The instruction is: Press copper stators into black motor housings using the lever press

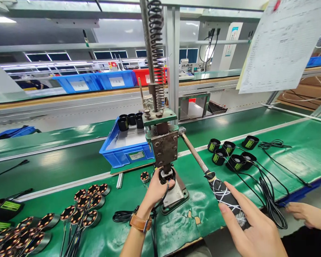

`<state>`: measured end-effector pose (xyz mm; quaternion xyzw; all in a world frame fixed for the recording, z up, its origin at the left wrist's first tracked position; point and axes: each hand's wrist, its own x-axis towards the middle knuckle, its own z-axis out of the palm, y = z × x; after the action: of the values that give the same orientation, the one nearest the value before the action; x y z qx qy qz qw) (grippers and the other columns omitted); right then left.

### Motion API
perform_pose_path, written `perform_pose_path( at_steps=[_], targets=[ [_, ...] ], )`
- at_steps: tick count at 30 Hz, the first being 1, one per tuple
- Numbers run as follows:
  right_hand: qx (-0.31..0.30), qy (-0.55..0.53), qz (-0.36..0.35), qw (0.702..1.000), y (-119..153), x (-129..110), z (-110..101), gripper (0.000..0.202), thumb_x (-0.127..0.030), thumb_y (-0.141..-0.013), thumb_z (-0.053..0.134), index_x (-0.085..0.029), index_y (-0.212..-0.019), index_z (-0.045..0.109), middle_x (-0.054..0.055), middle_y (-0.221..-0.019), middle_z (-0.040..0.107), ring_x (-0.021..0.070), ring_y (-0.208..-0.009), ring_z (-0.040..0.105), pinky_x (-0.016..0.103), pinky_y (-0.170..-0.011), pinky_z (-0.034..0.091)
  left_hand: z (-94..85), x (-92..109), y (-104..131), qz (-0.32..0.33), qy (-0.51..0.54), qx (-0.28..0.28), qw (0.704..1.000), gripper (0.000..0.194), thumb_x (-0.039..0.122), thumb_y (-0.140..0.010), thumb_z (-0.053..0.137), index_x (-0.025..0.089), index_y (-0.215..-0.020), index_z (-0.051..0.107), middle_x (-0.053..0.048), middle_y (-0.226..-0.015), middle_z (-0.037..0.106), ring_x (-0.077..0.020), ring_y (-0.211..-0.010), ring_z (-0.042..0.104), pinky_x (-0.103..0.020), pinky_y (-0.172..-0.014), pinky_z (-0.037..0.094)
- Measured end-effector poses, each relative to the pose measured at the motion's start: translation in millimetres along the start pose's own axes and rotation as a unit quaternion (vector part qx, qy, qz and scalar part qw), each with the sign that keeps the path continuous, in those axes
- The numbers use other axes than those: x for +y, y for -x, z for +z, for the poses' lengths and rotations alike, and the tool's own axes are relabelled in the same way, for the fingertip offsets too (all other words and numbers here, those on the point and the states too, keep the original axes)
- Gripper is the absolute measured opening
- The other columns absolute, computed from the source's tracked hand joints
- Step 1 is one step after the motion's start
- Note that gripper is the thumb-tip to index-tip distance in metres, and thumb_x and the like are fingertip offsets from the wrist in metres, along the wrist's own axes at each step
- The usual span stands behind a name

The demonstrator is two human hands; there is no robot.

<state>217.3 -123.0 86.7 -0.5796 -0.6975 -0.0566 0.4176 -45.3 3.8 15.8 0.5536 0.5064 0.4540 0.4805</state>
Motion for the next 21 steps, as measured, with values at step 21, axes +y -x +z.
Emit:
perform_pose_path(
  at_steps=[21],
  targets=[
    [-0.017,-0.002,0.026,1.0,-16.9,-8.0,-31.9,0.047,-0.057,-0.101,0.058,-0.027,-0.137,0.065,0.003,-0.12,0.073,0.0241,-0.105,0.074,0.03,-0.081,0.066,-28.6,16.5,19.6,0.054,-0.135,0.056,0.988,0.065,0.032,-0.072,0.076,0.018,-0.133,0.058,-0.016,-0.143,0.064,-0.033,-0.136,0.057,-0.049,-0.119,0.039]
  ],
)
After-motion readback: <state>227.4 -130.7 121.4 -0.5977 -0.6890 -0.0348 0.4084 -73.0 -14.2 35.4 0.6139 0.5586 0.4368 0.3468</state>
